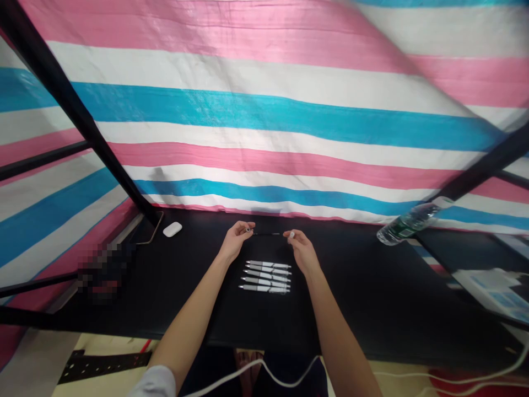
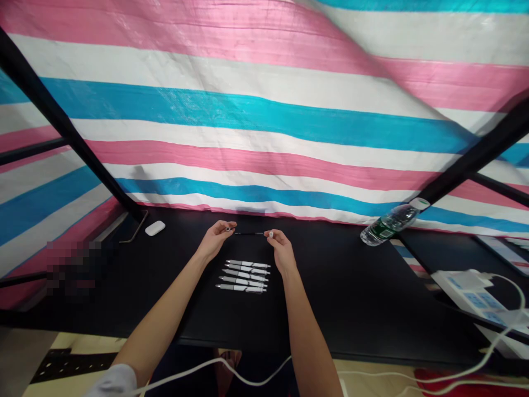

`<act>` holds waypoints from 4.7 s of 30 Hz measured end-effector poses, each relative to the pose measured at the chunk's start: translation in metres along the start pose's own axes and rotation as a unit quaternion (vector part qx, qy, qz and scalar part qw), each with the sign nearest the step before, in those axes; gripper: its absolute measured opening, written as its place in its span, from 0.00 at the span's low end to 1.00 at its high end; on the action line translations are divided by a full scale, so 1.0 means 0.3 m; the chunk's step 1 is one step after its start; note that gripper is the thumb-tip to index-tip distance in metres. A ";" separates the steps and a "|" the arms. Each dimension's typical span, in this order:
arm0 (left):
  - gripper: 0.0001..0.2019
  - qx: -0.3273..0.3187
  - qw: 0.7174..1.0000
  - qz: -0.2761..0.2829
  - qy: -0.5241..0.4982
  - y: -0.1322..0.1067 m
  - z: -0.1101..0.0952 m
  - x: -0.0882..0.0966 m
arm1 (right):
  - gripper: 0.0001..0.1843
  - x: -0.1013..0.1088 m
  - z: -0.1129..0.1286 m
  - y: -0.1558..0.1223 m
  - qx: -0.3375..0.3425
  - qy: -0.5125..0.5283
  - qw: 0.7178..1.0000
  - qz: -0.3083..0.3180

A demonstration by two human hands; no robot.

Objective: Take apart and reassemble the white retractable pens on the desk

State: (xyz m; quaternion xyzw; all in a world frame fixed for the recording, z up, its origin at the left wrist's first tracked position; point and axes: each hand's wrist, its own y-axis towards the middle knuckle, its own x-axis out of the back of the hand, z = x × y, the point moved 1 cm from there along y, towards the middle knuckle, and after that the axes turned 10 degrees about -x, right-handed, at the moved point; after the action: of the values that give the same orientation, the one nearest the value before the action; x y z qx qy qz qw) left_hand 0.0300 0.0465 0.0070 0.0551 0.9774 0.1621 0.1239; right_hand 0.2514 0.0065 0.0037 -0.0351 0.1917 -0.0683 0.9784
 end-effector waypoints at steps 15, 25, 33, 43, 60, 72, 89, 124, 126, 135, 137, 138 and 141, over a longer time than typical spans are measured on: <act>0.17 -0.021 0.970 -0.050 0.237 0.006 -0.007 0.041 | 0.21 -0.029 -0.005 -0.013 0.010 -0.083 0.997 -0.004; 0.11 -0.040 0.785 0.042 0.617 -0.006 -0.021 0.076 | 0.10 0.029 -0.037 0.000 0.135 -0.414 0.887 -0.155; 0.12 -0.025 0.760 0.066 0.646 -0.014 -0.019 0.067 | 0.10 0.054 -0.052 0.000 0.130 -0.588 0.769 -0.212; 0.12 -0.104 0.800 0.078 0.585 -0.017 -0.024 0.044 | 0.12 0.043 -0.057 -0.006 0.098 -0.626 0.737 -0.235; 0.13 -0.112 0.776 0.194 0.590 0.223 0.115 -0.046 | 0.12 0.033 -0.042 -0.010 0.087 -0.622 0.739 -0.241; 0.10 -0.124 0.811 0.201 0.535 0.159 0.064 -0.004 | 0.12 0.044 -0.050 -0.003 0.099 -0.604 0.754 -0.238; 0.09 -0.043 0.952 0.169 0.252 -0.054 -0.074 -0.035 | 0.15 -0.048 0.008 -0.027 0.048 -0.133 0.990 0.000; 0.15 0.126 0.987 -0.041 -0.091 -0.074 -0.009 -0.064 | 0.16 -0.047 -0.013 -0.026 -0.065 0.044 0.995 0.053; 0.16 0.105 0.994 -0.026 -0.034 -0.074 -0.011 -0.065 | 0.15 -0.047 -0.013 -0.026 -0.064 0.048 0.995 0.055; 0.15 0.046 0.998 0.014 0.046 -0.077 -0.041 -0.080 | 0.16 -0.049 -0.023 -0.026 -0.073 0.065 0.993 0.064; 0.16 0.067 0.997 0.017 0.031 -0.080 -0.049 -0.085 | 0.16 -0.054 -0.023 -0.027 -0.087 0.088 0.990 0.071; 0.16 0.077 0.997 0.016 0.026 -0.080 -0.052 -0.086 | 0.16 -0.057 -0.022 -0.027 -0.092 0.099 0.988 0.071; 0.17 0.077 0.996 0.000 0.036 -0.075 -0.054 -0.079 | 0.15 -0.060 -0.017 -0.024 -0.094 0.123 0.987 0.041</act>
State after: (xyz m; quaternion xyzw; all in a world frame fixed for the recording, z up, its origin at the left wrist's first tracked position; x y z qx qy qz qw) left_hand 0.0471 0.0170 0.0197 0.0584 0.9908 0.0885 0.0838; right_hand 0.2321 0.0017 0.0064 -0.1106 0.3172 -0.0133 0.9418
